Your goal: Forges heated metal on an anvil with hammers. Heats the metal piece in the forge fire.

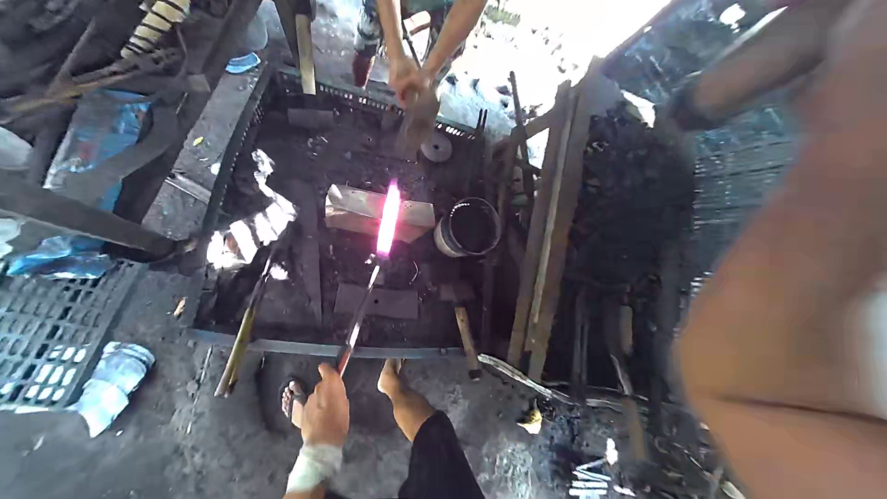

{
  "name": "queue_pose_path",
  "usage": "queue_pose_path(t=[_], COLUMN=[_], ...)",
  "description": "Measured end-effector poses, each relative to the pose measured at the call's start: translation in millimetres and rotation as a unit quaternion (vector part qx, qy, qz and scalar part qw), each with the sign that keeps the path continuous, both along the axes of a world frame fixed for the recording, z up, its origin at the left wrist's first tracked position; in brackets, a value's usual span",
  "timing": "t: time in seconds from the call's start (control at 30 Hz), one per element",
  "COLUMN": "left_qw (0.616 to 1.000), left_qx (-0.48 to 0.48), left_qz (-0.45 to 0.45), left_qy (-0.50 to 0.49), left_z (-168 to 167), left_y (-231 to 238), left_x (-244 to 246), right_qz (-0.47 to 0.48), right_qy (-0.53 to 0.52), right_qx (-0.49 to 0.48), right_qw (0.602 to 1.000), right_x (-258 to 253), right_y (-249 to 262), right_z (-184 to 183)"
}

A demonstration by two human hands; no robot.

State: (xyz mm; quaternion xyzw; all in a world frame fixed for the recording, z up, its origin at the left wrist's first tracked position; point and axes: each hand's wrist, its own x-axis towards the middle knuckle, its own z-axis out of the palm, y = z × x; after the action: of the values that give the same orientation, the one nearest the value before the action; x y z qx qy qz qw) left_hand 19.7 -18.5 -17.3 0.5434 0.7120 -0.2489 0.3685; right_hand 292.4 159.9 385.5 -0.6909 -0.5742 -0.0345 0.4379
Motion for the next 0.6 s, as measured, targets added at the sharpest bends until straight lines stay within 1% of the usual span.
queue_pose_path(t=[0.03,0.07,0.1,0.13,0.17,0.2,0.23,0.27,0.3,0.33,0.37,0.47,0.53,0.57,0.6], left_qw=[1.0,1.0,1.0,1.0,0.999,0.999,0.999,0.999,1.0,0.999,0.999,0.998,0.999,0.999,1.0], left_qx=[0.003,0.005,0.005,0.011,0.023,0.024,0.027,0.034,0.025,0.019,0.019,0.019,0.014,0.009,0.005], left_qz=[0.0,0.0,0.001,-0.002,-0.008,-0.012,-0.01,0.001,0.011,0.017,0.023,0.012,-0.001,-0.004,-0.004], left_qy=[0.006,0.013,0.021,0.029,0.036,0.036,0.029,0.012,-0.008,-0.029,-0.045,-0.056,-0.043,-0.033,-0.023], left_z=[-4.5,-7.3,-8.8,-7.8,-3.9,6.8,18.8,27.6,36.3,42.4,44.2,33.1,21.6,18.6,17.8], left_y=[-1.6,-2.2,-2.2,-1.2,-1.7,-5.3,-2.7,3.3,1.2,-2.1,-0.7,-0.9,0.4,2.5,4.0], left_x=[2.6,5.5,8.4,9.8,10.2,10.1,9.1,9.7,9.0,6.9,4.9,-4.7,-9.8,-10.4,-10.1], right_qz=[0.04,0.029,-0.007,-0.036,-0.039,-0.035,-0.027,-0.008,0.006,0.016,0.029,0.054,0.052,0.047,0.047], right_qy=[0.005,0.039,0.091,0.153,0.222,0.288,0.339,0.371,0.377,0.37,0.343,0.198,0.074,0.017,-0.018], right_qx=[0.005,-0.042,-0.115,-0.209,-0.304,-0.398,-0.465,-0.48,-0.474,-0.458,-0.434,-0.341,-0.282,-0.248,-0.207], right_qw=[0.999,0.998,0.989,0.965,0.926,0.87,0.817,0.795,0.796,0.808,0.833,0.917,0.955,0.968,0.977], right_x=[6.3,-1.7,-16.8,-29.2,-32.2,-28.8,-21.9,-15.6,-10.4,-6.8,-2.5,11.0,24.9,34.0,45.0], right_y=[14.4,16.0,12.8,10.4,11.2,11.9,16.6,23.4,16.2,-3.7,-21.6,-70.7,-80.0,-74.3,-63.8], right_z=[-67.0,-149.3,-235.9,-312.6,-368.7,-393.3,-384.9,-349.3,-303.3,-254.4,-203.4,-63.4,13.3,43.8,64.6])
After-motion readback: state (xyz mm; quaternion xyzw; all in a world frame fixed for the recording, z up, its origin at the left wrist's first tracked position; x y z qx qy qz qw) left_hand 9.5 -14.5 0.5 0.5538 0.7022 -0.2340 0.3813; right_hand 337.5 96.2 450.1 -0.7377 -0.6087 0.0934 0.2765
